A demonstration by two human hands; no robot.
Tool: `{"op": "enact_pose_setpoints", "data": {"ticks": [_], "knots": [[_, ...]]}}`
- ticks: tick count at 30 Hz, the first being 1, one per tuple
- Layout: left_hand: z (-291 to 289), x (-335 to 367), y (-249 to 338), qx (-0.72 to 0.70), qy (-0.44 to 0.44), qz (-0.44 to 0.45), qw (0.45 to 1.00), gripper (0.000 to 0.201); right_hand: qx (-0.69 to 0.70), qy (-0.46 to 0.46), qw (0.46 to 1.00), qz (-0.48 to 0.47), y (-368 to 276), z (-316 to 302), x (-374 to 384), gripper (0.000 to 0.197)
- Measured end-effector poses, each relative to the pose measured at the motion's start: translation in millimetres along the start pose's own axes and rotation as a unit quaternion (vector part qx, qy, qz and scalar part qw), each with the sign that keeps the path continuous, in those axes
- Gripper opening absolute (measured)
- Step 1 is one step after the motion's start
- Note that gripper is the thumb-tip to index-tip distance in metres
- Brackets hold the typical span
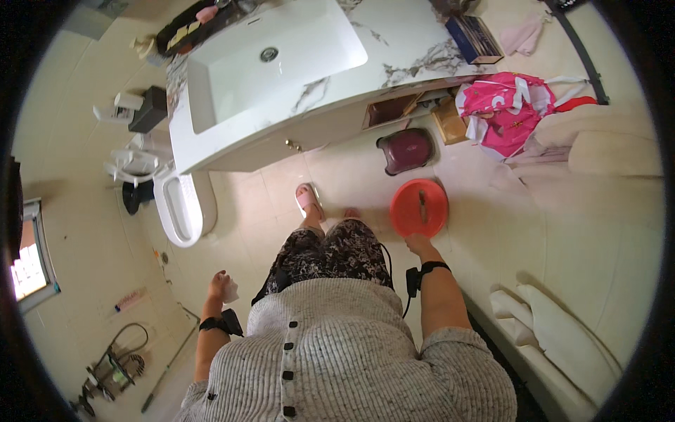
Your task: Cleaning the bathroom sink, counter, and organizing items in the medicine cabinet.
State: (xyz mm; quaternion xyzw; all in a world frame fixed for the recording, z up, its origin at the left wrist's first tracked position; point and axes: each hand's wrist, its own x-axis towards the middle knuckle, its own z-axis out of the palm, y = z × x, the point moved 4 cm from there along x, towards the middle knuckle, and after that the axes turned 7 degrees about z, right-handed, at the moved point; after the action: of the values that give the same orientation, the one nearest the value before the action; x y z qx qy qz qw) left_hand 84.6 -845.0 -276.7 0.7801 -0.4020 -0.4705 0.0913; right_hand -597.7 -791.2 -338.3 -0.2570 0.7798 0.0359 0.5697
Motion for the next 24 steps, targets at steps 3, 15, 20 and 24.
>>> {"op": "enact_pose_setpoints", "data": {"ticks": [3,15,20,24], "knots": [[32,-41,36,0.031,-0.019,0.003,0.999,0.056,-0.231,0.037,0.969,-0.081,23,-24,25,0.028],[29,-41,200,-0.457,-0.038,0.085,0.884,0.045,-0.022,0.131,0.963,-0.233,-138,-44,-40,0.033],[16,-49,320,-0.485,-0.141,0.154,0.849,0.042,-0.048,0.106,0.930,-0.349,-257,-19,-104,0.032],[-23,-29,300,-0.511,-0.162,0.176,0.826,0.041,-0.098,0.134,0.913,-0.372,-317,-1,-148,0.033]]}}
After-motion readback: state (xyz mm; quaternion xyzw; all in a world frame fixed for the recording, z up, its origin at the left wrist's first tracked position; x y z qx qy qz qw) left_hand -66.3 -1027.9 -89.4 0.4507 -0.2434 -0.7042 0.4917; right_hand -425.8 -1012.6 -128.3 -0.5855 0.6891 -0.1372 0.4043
